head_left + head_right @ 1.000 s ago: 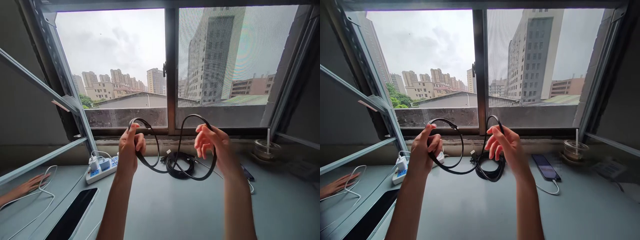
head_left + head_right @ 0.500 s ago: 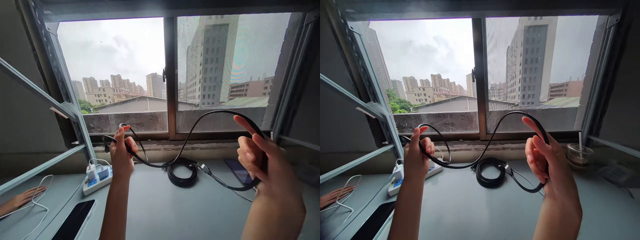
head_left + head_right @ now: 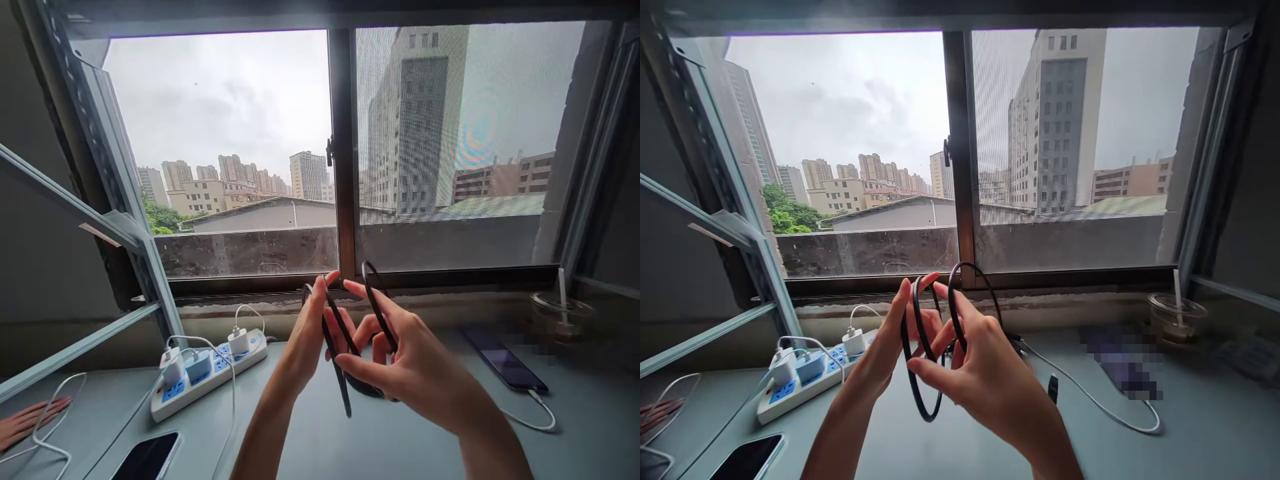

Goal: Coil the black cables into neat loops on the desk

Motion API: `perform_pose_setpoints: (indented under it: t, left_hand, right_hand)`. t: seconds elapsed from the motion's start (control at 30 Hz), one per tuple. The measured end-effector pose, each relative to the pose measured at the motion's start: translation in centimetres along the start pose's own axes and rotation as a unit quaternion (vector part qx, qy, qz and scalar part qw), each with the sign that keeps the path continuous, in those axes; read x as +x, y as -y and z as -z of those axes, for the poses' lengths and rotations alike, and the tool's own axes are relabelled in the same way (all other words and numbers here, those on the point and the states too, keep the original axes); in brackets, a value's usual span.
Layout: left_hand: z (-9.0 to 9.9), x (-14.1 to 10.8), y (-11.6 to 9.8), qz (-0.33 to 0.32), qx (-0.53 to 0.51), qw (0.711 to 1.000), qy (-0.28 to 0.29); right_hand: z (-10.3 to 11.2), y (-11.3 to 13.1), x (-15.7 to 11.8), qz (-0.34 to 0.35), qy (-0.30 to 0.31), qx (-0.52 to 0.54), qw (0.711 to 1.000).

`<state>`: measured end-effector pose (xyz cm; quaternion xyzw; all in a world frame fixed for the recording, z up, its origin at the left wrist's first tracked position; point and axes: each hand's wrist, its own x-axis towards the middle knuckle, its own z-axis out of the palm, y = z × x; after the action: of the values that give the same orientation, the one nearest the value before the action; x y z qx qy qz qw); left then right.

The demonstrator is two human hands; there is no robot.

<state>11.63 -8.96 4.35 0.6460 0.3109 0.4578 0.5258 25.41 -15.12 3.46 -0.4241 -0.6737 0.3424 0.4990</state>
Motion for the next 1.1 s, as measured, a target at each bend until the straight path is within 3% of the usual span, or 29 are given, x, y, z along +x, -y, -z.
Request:
perform_pose_setpoints:
  t: [0.13,0.27,0.33,0.53,0.63,0.77,0.93,1.1]
  left_hand:
    - [1.1,1.1,0.7,-0.001,0.037,0.999,-0.001]
    - [2.9,1.6,0.5,0.015,0.094,0.995,0.014]
    - [3.6,1.3,0.2,-0.008,0.098,0.995,0.011]
    - [4.1,0.0,-0.9,-0.089,0.099,0.990,0.052]
    - [3.7,-0.1,-0.9,-0.095,0.104,0.990,0.015]
    - [2.2,0.1,-0.7,-0.084,0.043,0.993,-0.074]
    - [-0.1,0.3,0.0,-0.069,0.035,0.996,-0.047]
    - [-0.6,1.5,1.6,-0.127,0.100,0.982,-0.098]
  right_hand:
    - [0.5,-0.9,1.2,0.008,-0.038,-0.009,0.999]
    - [1.0,-1.6,2.6,0.031,-0.171,-0.031,0.984]
    - [1.1,-1.8,3.0,0.048,-0.231,-0.023,0.971]
    - [1.6,-1.7,2.6,0.081,-0.283,0.045,0.955]
    - [2.3,-1.9,2.6,0.104,-0.323,0.077,0.938]
    - [2.3,-1.9,2.7,0.117,-0.323,0.100,0.934]
    - [1.0,-1.8,3.1,0.104,-0.296,0.074,0.947]
    - [0.9,-2.1,3.3,0.055,-0.162,0.103,0.980]
